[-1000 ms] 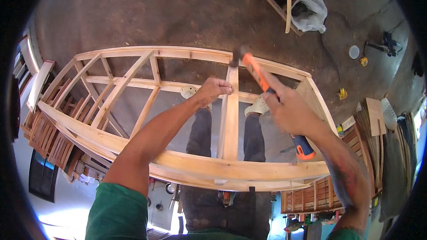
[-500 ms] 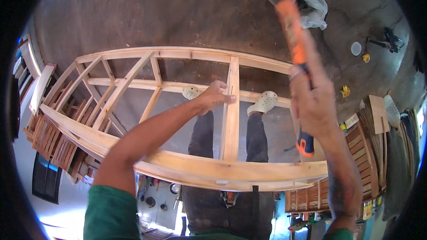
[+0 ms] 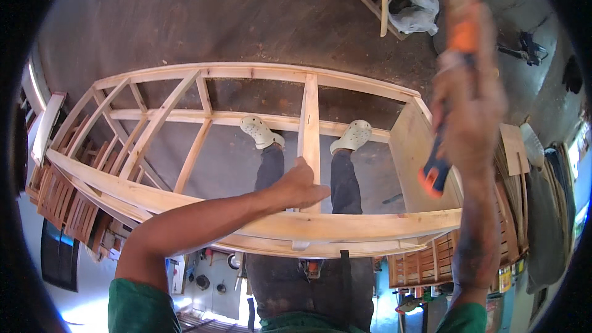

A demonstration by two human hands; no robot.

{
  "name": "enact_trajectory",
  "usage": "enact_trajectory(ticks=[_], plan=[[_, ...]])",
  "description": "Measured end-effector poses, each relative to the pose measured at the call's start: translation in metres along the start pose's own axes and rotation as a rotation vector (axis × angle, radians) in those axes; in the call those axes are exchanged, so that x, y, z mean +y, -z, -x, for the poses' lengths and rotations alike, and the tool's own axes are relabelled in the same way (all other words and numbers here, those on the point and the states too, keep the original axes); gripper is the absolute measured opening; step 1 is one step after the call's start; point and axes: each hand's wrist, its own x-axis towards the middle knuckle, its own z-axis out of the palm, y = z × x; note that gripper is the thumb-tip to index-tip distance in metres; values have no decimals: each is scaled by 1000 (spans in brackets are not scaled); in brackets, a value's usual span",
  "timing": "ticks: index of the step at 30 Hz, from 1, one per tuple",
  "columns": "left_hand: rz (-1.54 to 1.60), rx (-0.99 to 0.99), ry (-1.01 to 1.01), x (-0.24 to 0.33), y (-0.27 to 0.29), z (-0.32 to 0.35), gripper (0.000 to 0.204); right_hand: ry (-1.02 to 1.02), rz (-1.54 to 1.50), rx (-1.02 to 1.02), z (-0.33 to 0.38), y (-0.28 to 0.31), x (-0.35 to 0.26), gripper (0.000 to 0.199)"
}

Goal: Hammering nails into a wooden furniture frame to secure panels and joints.

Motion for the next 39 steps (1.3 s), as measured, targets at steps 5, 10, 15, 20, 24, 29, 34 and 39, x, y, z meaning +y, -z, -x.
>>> enact_trajectory(ticks=[5, 10, 15, 20, 24, 29, 34, 39], plan=[[180, -15, 73, 3, -2, 3, 95, -135, 439, -346, 27, -48, 49, 55], [82, 68, -7, 10, 6, 6, 102, -273, 252, -578, 44, -80, 48, 60], [36, -23, -44, -1, -1, -7, 96, -192, 9, -68, -3, -28, -6, 48], [68, 28, 1, -4, -10, -12, 98, -493, 209, -560, 40, -52, 60, 41], [14, 76, -26, -3, -12, -2, 101, -420, 255, -813, 64, -72, 82, 51], [38, 25, -85, -6, -10, -8, 87, -378, 158, -240, 22, -57, -8, 66], [-262, -33, -135, -4, -11, -18, 71, 39, 36, 325, -9, -51, -27, 51], [-64, 79, -22, 0, -14, -8, 71, -605, 540, -821, 63, -92, 48, 59]])
